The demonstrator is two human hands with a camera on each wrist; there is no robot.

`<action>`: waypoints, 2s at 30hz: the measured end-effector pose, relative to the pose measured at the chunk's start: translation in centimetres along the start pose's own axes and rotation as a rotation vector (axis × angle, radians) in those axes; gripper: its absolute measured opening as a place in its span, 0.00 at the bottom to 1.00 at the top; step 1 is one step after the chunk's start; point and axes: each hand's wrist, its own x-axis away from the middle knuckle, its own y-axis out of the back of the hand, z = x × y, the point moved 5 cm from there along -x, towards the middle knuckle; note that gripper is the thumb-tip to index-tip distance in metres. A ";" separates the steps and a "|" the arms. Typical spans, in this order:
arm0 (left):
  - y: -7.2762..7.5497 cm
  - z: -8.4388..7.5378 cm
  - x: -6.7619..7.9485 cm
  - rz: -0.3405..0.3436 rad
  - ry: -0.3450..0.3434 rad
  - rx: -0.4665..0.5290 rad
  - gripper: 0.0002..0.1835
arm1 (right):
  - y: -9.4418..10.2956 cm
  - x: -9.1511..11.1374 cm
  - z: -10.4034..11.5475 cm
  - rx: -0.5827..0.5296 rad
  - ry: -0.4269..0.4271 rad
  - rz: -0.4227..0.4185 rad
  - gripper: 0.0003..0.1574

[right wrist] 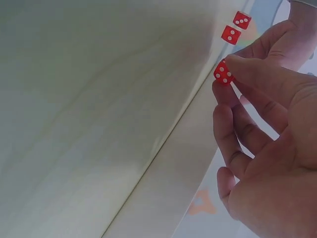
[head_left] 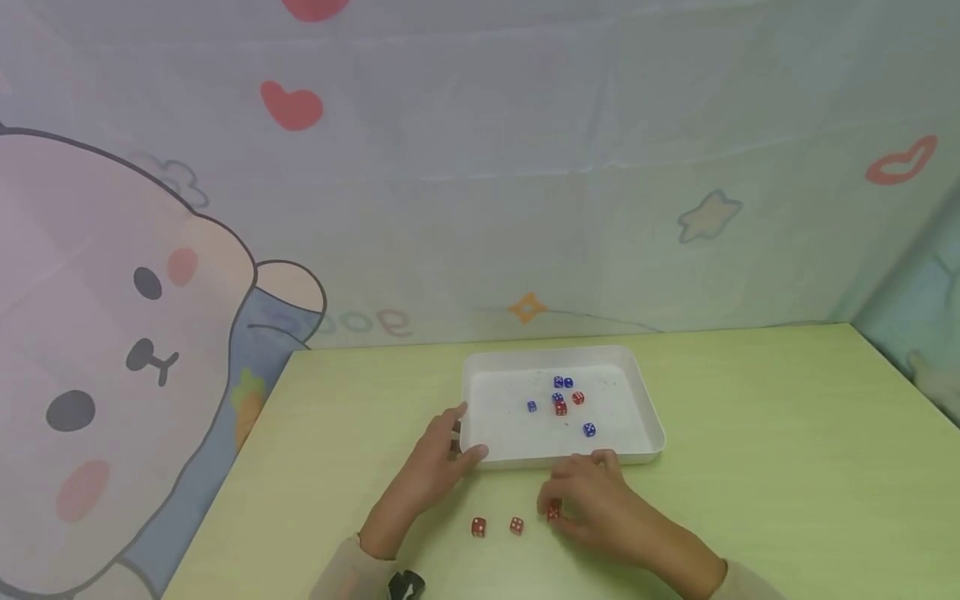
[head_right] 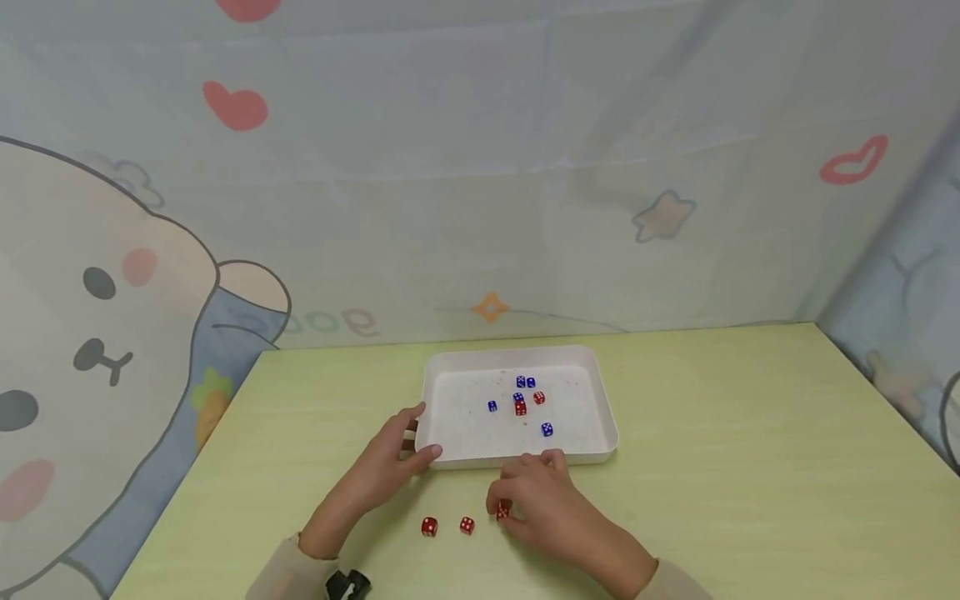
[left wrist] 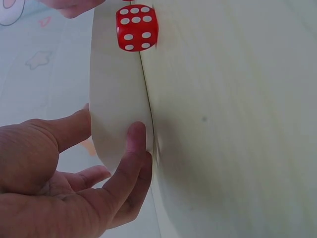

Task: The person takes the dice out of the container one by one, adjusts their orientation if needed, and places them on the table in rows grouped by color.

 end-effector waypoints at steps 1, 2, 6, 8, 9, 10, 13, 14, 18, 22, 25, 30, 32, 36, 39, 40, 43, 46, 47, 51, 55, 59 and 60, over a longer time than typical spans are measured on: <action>0.0 0.0 0.0 0.000 0.001 0.000 0.40 | -0.1 0.0 0.0 -0.007 0.002 0.009 0.17; 0.0 0.0 0.0 0.000 0.001 0.000 0.40 | -0.1 0.0 0.1 -0.012 0.005 0.017 0.16; 0.0 0.1 0.0 0.001 0.005 -0.001 0.41 | -0.4 0.0 0.1 -0.022 0.019 0.048 0.16; -0.1 0.2 -0.1 0.004 0.003 0.008 0.41 | -0.5 0.1 0.0 -0.018 0.023 0.060 0.15; -0.1 0.3 -0.2 0.007 0.003 0.010 0.41 | -0.6 0.1 0.0 -0.020 0.026 0.065 0.15; -0.1 0.3 -0.2 0.009 0.003 0.011 0.41 | -0.6 0.2 0.0 -0.020 0.030 0.068 0.15; -0.2 0.5 -0.2 0.012 0.005 0.014 0.41 | -0.8 0.2 -0.1 -0.030 0.038 0.082 0.15; -0.2 0.5 -0.2 0.010 0.007 0.009 0.40 | -0.8 0.3 -0.1 -0.031 0.042 0.083 0.15; 0.0 0.4 -0.2 0.006 -0.009 0.003 0.40 | -0.7 0.2 -0.1 -0.039 0.047 0.091 0.15; 0.0 0.3 -0.2 0.007 -0.015 0.007 0.41 | -0.5 0.3 -0.1 -0.047 0.036 0.100 0.15; -0.1 0.3 -0.2 0.009 -0.005 0.011 0.41 | -0.1 0.3 -0.1 -0.054 0.031 0.102 0.13; -0.1 0.2 -0.2 0.007 -0.010 0.017 0.41 | 0.6 0.2 0.0 -0.087 0.039 0.094 0.10; -0.1 0.2 -0.2 0.009 -0.011 0.020 0.41 | 0.7 0.2 0.1 -0.107 0.048 0.087 0.08; -0.2 0.4 -0.1 0.016 -0.007 0.023 0.41 | 1.0 0.2 0.3 -0.105 0.085 0.037 0.08; -0.2 0.4 -0.1 0.017 -0.009 0.027 0.41 | 1.5 0.0 0.1 -0.083 0.092 -0.004 0.08; -0.2 0.3 -0.1 0.016 -0.011 0.027 0.41 | 1.6 -0.1 0.0 -0.080 0.090 -0.010 0.08; -0.1 0.2 -0.1 0.012 -0.014 0.025 0.41 | 2.1 -0.4 -0.3 -0.087 0.082 -0.021 0.07; 0.1 0.1 0.0 0.004 -0.011 0.016 0.41 | 2.5 -0.7 -0.7 -0.097 0.083 -0.039 0.08; 0.1 0.0 0.0 0.003 -0.010 0.012 0.41 | 2.6 -0.7 -0.9 -0.095 0.083 -0.049 0.08; 0.0 -0.1 -0.1 0.005 -0.012 0.018 0.41 | 3.0 -1.0 -1.5 -0.087 0.064 -0.074 0.06; -0.1 -0.1 -0.1 0.014 -0.018 0.028 0.41 | 3.3 -1.1 -1.9 -0.086 0.059 -0.093 0.04; -0.1 0.1 -0.2 0.015 -0.017 0.024 0.40 | 3.6 -1.2 -2.3 -0.074 0.066 -0.138 0.05; -0.1 0.1 -0.2 0.015 -0.019 0.023 0.40 | 3.6 -1.3 -2.4 -0.075 0.063 -0.145 0.06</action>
